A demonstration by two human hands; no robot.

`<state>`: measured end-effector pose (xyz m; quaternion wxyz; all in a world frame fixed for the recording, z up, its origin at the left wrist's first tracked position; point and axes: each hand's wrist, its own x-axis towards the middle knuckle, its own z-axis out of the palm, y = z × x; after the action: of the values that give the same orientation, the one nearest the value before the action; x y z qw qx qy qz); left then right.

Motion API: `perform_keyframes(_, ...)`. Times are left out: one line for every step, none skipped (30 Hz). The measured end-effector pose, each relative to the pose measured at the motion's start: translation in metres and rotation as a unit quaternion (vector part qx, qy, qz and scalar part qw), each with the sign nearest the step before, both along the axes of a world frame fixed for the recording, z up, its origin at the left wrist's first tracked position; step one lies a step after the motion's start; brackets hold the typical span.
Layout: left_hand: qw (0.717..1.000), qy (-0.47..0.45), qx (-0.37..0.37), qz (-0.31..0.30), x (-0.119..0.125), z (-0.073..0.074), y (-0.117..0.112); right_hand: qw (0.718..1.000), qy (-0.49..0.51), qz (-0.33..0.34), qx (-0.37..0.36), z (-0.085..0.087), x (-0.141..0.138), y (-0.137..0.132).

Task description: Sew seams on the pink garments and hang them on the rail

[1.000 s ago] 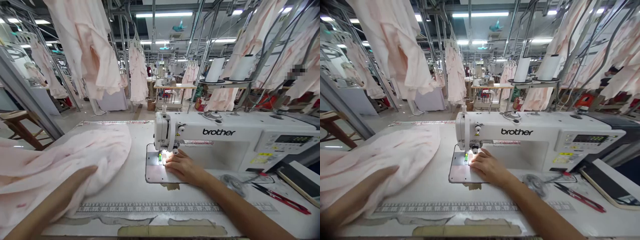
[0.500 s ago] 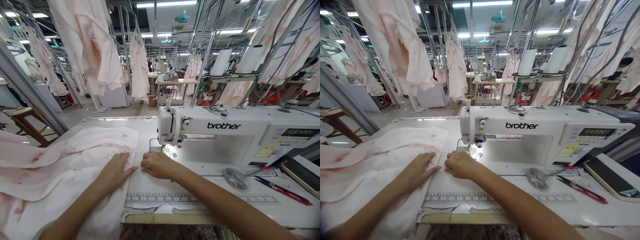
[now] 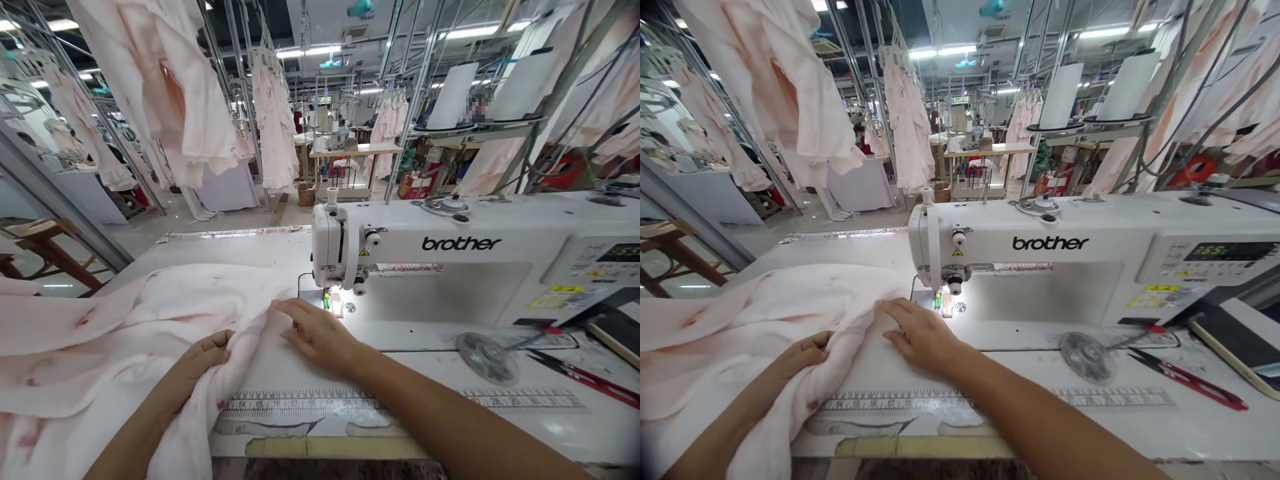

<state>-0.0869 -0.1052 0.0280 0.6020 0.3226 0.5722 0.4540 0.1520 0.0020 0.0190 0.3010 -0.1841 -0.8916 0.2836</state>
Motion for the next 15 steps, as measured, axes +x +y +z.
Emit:
perform_keyframes(1.000,-0.024,-0.007,-0.011,0.000,-0.002,-0.002,1.000,0.014,0.001,-0.007,0.000,0.000,-0.001)
perform_keyframes(0.998,-0.049,-0.015,-0.024,-0.001,-0.003,-0.002,1.000,0.029,0.006,-0.010,0.000,0.000,-0.001)
perform_keyframes(0.997,-0.069,-0.023,-0.039,-0.002,-0.005,-0.003,0.999,0.045,0.016,-0.010,0.001,0.001,-0.001)
perform_keyframes(0.995,-0.080,-0.028,-0.052,-0.003,-0.006,-0.002,0.998,0.059,0.032,-0.008,0.002,0.001,-0.002)
perform_keyframes(0.993,-0.088,-0.032,-0.066,-0.004,-0.007,-0.001,0.996,0.069,0.050,-0.009,0.004,0.000,-0.002)
perform_keyframes(0.992,-0.092,-0.035,-0.078,-0.005,-0.009,0.000,0.995,0.072,0.068,-0.015,0.005,0.000,-0.002)
perform_keyframes(0.991,-0.097,-0.038,-0.089,-0.006,-0.010,0.002,0.994,0.069,0.084,-0.027,0.005,-0.001,-0.002)
perform_keyframes(0.990,-0.099,-0.038,-0.097,-0.007,-0.010,0.003,0.992,0.066,0.092,-0.046,0.006,-0.003,-0.002)
perform_keyframes(0.989,-0.098,-0.038,-0.100,-0.007,-0.011,0.004,0.991,0.063,0.093,-0.071,0.005,-0.005,-0.003)
perform_keyframes(0.989,-0.098,-0.037,-0.102,-0.008,-0.011,0.005,0.989,0.062,0.089,-0.101,0.005,-0.007,-0.003)
perform_keyframes(0.989,-0.097,-0.036,-0.103,-0.008,-0.011,0.006,0.985,0.064,0.082,-0.137,0.004,-0.009,-0.003)
perform_keyframes(0.990,-0.095,-0.035,-0.102,-0.007,-0.011,0.006,0.979,0.069,0.075,-0.176,0.002,-0.011,-0.003)
perform_keyframes(0.990,-0.093,-0.033,-0.100,-0.007,-0.011,0.005,0.972,0.074,0.069,-0.213,0.001,-0.012,-0.003)
perform_keyframes(0.991,-0.093,-0.030,-0.096,-0.006,-0.011,0.005,0.965,0.078,0.065,-0.244,0.000,-0.014,-0.004)
perform_keyframes(0.991,-0.096,-0.024,-0.090,-0.005,-0.010,0.004,0.959,0.078,0.065,-0.266,-0.001,-0.015,-0.004)
